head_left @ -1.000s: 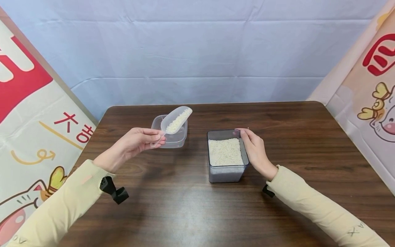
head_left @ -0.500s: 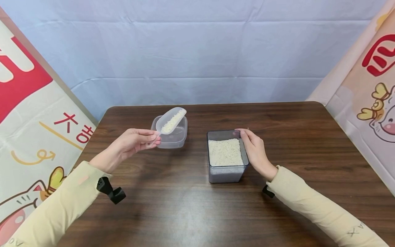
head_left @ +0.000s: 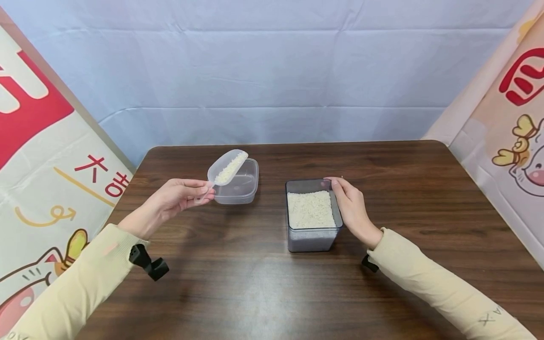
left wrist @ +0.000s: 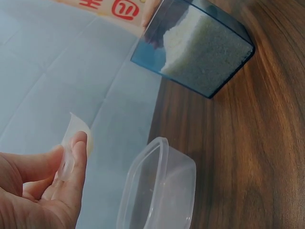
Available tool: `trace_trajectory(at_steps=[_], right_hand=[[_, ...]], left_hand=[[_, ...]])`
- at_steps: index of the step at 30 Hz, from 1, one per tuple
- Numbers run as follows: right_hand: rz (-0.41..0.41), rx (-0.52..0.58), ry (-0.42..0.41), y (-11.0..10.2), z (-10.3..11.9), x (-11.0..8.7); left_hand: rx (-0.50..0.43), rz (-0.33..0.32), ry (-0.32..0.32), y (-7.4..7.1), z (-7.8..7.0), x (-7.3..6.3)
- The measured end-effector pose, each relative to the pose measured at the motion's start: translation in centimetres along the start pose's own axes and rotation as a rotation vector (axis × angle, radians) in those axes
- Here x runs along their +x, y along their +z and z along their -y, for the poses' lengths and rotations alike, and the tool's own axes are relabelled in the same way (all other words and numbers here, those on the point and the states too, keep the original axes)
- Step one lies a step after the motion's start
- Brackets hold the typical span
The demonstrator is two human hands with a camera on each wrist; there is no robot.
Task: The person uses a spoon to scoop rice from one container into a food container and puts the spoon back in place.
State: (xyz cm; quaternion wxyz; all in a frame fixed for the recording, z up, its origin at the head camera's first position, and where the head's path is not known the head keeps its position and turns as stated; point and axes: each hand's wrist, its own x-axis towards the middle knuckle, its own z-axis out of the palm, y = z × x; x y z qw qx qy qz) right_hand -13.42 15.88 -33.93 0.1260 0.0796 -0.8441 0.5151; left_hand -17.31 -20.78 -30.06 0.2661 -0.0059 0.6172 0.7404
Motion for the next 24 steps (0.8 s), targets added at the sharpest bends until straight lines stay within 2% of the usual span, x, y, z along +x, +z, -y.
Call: trace_trajectory(at_steps=[12,19,24], right_hand=[[-0.018,-0.002,0.012,0.1,-0.1,0.2],[-0.013,-0.012,0.004,0.6,-3.9,1.0],[-0.013,-0.015,-0.008,0.6,-3.9,0.9]], left_hand=[[-0.046,-0.015,-0.011,-0.6,0.3,0.0],[-0.051,-0.001,-0.002,-0.9,0.5,0.0],[-0.045,-0.001,-0.001,-1.0,0.5,0.0]])
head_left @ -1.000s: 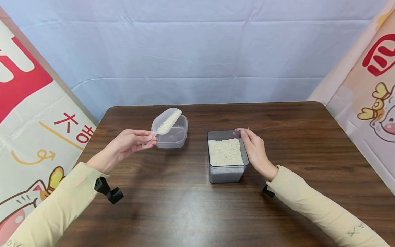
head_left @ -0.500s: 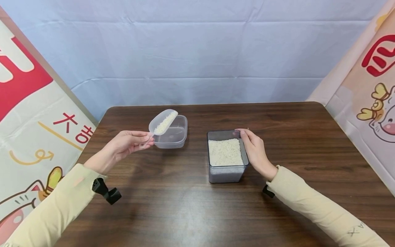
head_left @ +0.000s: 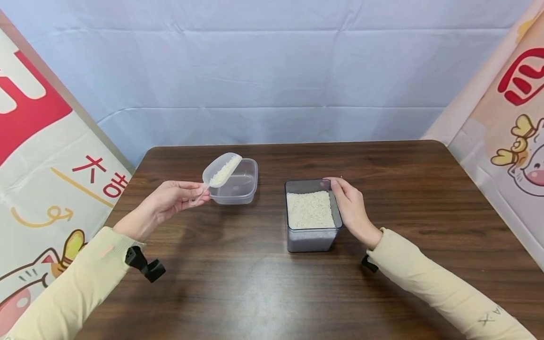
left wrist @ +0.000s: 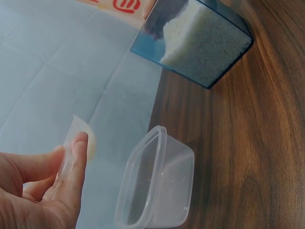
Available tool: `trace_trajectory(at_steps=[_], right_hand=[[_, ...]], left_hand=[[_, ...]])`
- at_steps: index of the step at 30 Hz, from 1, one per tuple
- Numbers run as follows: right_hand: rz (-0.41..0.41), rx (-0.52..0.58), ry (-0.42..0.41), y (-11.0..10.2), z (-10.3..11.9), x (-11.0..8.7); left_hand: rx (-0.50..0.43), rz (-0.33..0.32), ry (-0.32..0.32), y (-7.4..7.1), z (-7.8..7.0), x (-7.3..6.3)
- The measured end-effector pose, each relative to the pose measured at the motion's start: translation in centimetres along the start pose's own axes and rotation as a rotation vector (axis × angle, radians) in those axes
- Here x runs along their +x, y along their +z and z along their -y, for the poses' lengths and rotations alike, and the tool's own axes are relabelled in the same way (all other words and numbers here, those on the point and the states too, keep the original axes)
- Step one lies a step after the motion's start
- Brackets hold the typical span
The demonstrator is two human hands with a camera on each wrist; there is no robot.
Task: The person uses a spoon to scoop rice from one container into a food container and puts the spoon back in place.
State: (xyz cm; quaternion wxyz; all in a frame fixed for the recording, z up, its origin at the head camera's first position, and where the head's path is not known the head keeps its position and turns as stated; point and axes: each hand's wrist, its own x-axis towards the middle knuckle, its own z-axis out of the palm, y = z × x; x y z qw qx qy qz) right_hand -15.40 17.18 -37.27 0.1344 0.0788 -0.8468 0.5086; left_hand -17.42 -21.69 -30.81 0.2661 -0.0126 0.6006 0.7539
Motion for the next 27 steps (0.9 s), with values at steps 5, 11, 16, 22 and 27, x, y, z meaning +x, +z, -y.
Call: trace_trajectory(at_steps=[5,11,16,22,27], right_hand=[[0.001,0.01,0.005,0.0,0.03,0.03],[0.001,0.025,0.019,-0.02,-0.19,0.09],[0.0,0.033,0.022,-0.01,-0.25,0.07],[0.002,0.014,0.016,0.04,-0.21,0.09],[-0.002,0.019,0.013,0.04,-0.14,0.08]], left_hand=[[0.005,-0.004,-0.006,-0.02,0.01,0.05],[0.016,-0.01,-0.007,-0.05,0.03,0.1],[0.031,-0.017,-0.006,-0.12,0.07,0.09],[0.034,-0.025,-0.006,-0.21,0.13,0.05],[0.032,-0.026,-0.006,-0.22,0.13,0.1]])
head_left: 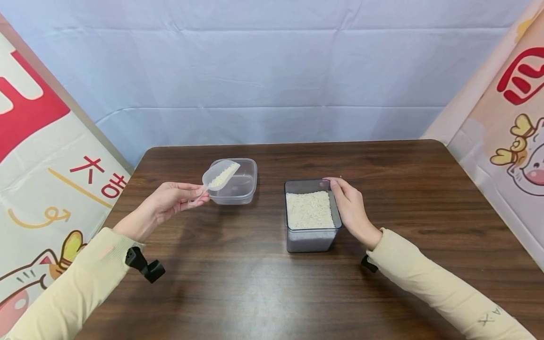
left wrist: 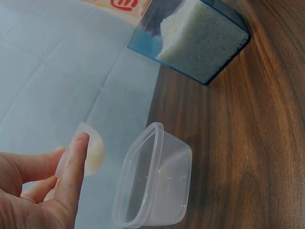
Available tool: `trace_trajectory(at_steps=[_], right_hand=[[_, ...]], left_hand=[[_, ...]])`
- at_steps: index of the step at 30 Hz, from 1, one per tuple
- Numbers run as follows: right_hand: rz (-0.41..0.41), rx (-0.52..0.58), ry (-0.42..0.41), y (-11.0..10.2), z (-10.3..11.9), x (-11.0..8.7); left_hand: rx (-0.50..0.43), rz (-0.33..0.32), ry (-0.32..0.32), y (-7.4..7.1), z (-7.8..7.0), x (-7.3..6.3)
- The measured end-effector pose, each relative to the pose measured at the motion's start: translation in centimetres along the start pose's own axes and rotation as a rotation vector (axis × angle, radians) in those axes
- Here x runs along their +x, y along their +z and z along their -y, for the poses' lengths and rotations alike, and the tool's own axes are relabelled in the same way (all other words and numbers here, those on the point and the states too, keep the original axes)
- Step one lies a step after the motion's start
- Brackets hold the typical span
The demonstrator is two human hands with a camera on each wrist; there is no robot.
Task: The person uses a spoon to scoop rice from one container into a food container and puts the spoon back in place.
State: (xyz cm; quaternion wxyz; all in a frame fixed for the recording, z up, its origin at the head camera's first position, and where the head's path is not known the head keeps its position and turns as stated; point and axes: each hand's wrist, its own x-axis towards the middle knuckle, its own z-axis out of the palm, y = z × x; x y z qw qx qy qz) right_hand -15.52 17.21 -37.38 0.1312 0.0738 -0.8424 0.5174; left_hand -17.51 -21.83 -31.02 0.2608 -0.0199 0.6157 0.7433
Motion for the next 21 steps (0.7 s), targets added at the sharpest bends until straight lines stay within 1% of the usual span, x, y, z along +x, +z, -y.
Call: trace_trajectory(at_steps=[9,14,16,21], right_hand=[[-0.001,-0.002,-0.001,0.0,-0.1,0.0],[0.007,0.004,0.006,0.0,0.3,0.0],[0.007,0.009,0.007,-0.1,0.8,-0.1],[0.006,0.012,0.007,-0.4,3.2,-0.7]], left_hand=[[-0.005,0.0,-0.004,0.0,0.1,0.1],[-0.01,-0.002,-0.006,0.0,0.1,0.1],[-0.018,-0.002,-0.007,0.0,0.1,0.1],[-0.024,-0.006,-0.014,0.1,0.0,0.0]])
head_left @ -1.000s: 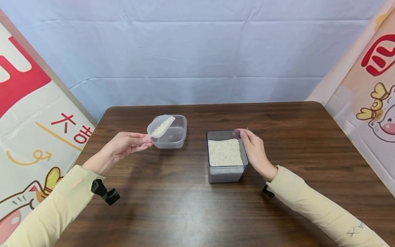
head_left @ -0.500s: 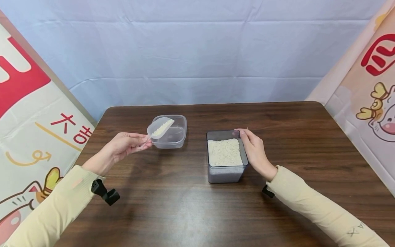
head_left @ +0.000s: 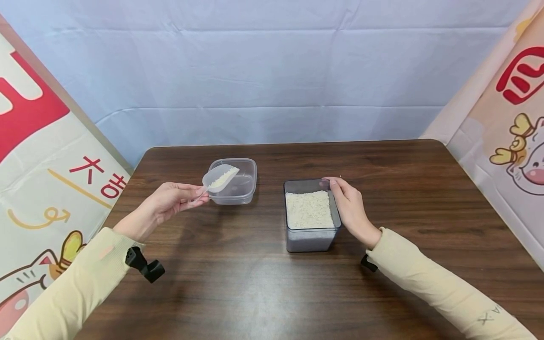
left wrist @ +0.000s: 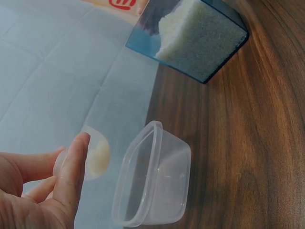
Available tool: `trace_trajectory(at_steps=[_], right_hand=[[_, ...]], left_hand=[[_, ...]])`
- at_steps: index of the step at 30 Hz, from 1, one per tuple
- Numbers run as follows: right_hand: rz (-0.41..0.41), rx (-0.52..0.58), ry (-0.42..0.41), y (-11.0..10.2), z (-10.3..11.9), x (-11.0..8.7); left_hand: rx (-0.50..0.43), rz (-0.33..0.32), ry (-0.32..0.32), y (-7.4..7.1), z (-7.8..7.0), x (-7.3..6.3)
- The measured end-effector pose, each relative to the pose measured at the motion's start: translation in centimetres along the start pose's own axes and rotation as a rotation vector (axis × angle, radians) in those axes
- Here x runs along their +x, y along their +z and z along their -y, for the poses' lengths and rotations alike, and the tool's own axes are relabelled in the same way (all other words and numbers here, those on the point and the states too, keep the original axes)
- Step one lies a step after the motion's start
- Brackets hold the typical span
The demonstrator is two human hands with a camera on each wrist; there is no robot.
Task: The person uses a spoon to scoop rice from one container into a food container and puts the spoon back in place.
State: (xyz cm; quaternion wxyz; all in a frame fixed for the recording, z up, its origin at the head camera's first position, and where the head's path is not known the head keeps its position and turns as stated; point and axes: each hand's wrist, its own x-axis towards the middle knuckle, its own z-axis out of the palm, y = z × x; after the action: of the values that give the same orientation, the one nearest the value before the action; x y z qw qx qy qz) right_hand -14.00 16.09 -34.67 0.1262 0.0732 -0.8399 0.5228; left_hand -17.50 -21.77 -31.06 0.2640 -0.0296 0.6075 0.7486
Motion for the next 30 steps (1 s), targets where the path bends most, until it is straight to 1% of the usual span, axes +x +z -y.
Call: trace_trajectory(at_steps=[2,4,11,15,20,23,25,30], right_hand=[[0.001,-0.007,0.003,-0.1,0.7,-0.2],[0.001,-0.008,0.005,-0.1,0.8,-0.2],[0.0,0.007,-0.002,0.3,-3.0,0.6],[0.005,-0.002,0.009,0.1,-2.4,0.5],[0.006,-0.005,0.011,-0.1,0.0,0.0],[0.01,-0.002,0.006,-0.1,0.4,-0.2],[0.013,0.001,0.006,-0.1,-0.2,0.0],[0.015,0.002,0.01,0.1,-2.5,0.5]], left_hand=[[0.005,-0.002,-0.001,0.0,0.0,0.0],[0.011,-0.002,-0.001,0.0,-0.1,0.0],[0.008,-0.004,-0.003,0.0,-0.1,0.1],[-0.004,-0.003,-0.009,0.0,-0.1,0.1],[-0.006,0.006,-0.008,0.0,0.0,0.0],[-0.002,0.005,-0.009,-0.1,0.1,0.0],[-0.003,0.004,-0.01,-0.1,0.1,0.0],[-0.013,0.003,-0.017,-0.2,0.1,0.0]])
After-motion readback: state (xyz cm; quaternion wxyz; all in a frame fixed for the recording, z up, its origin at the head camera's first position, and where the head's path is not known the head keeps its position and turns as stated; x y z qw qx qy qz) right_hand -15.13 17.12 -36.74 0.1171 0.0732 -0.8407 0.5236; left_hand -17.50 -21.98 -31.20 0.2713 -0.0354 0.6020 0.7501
